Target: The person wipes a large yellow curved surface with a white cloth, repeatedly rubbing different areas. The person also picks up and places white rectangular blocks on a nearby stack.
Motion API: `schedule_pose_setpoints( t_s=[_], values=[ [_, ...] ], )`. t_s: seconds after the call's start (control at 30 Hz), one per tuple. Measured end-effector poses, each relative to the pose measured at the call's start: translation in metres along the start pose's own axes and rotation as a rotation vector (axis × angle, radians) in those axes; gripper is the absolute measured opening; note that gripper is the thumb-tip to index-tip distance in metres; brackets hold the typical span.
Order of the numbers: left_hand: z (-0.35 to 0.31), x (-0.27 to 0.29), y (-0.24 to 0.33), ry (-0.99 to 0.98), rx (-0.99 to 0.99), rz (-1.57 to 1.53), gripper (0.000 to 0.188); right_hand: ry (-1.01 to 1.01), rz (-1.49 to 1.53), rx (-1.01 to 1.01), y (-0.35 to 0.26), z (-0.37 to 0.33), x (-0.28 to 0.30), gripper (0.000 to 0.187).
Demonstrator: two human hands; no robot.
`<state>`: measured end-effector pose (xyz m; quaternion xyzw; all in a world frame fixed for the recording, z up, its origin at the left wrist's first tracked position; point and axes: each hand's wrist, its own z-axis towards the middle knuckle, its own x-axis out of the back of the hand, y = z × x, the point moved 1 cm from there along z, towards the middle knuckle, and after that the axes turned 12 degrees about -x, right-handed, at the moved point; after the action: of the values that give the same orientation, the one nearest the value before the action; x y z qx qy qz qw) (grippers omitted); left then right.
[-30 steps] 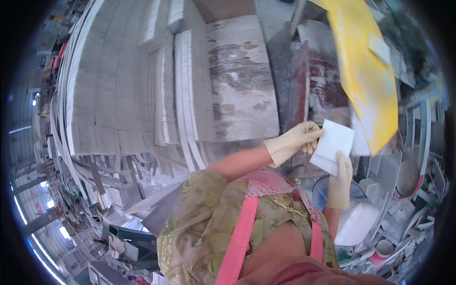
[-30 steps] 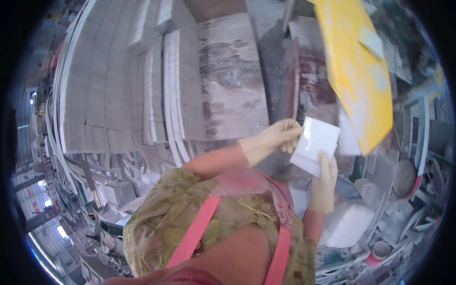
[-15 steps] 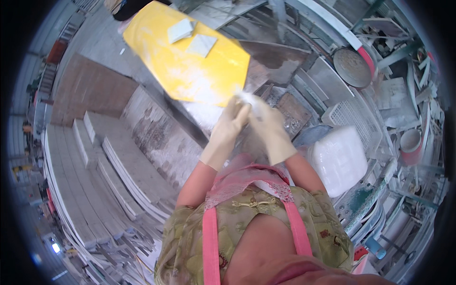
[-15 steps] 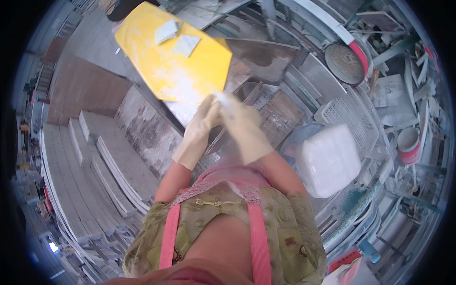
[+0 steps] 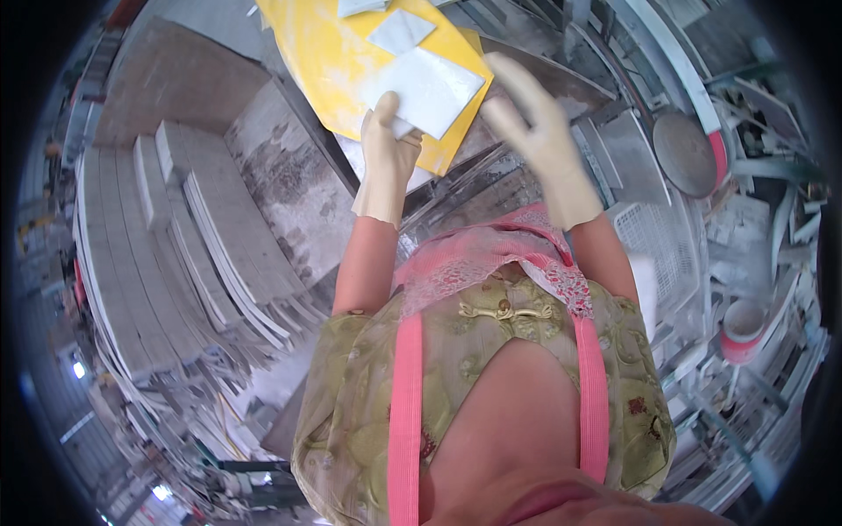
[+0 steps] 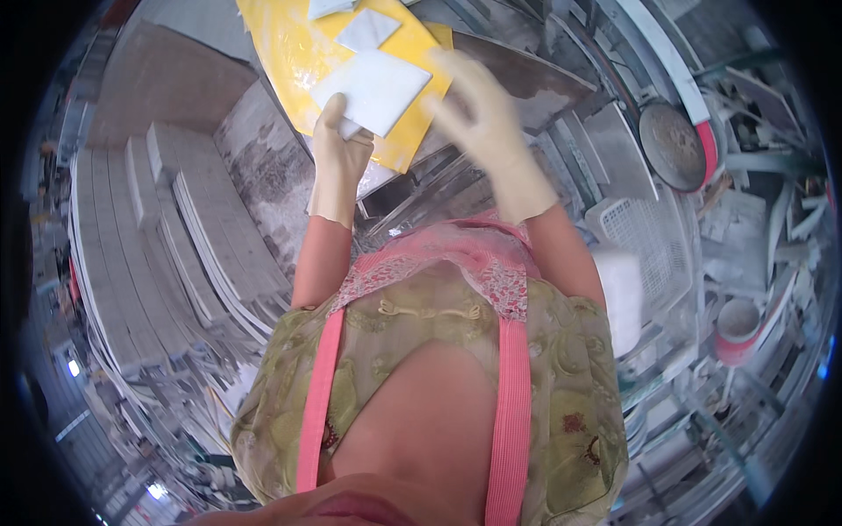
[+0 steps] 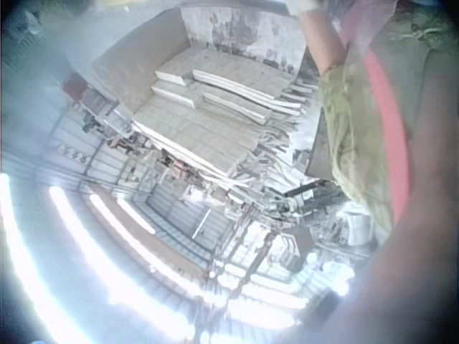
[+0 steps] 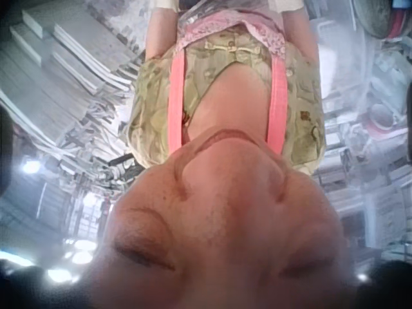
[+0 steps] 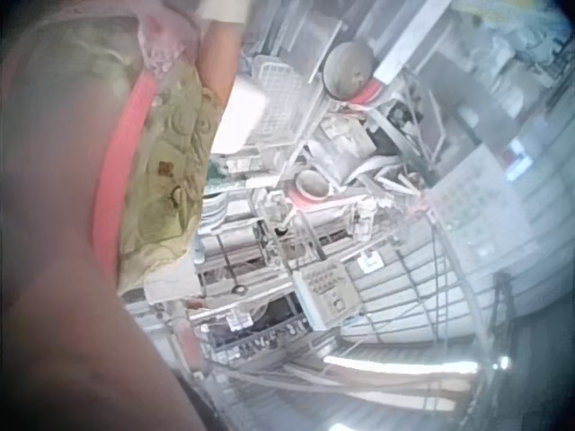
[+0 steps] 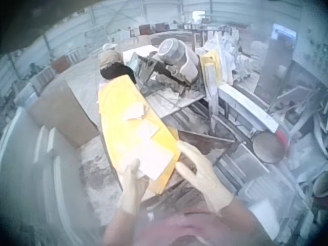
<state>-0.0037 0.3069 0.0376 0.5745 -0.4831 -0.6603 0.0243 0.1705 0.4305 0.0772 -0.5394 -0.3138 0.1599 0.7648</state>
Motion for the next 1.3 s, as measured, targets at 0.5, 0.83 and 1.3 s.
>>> schedule_pose_setpoints(
  t_s=[0.5, 0.83, 1.3],
  values=[
    [0.007, -0.180, -0.215, 0.088, 0.153, -0.071, 0.040, -0.085, 0.347, -0.159, 0.133, 0.092, 0.199, 0.075],
    [0.027, -0.229, -0.261, -0.417, 0.046, 0.254, 0.061, -0.069, 0.482, -0.490, 0.159, 0.071, 0.279, 0.043],
    [0.002, -0.265, -0.286, -0.501, 0.021, 0.946, 0.069, 0.240, 0.810, -0.797, 0.176, 0.034, 0.275, 0.052]
  ],
)
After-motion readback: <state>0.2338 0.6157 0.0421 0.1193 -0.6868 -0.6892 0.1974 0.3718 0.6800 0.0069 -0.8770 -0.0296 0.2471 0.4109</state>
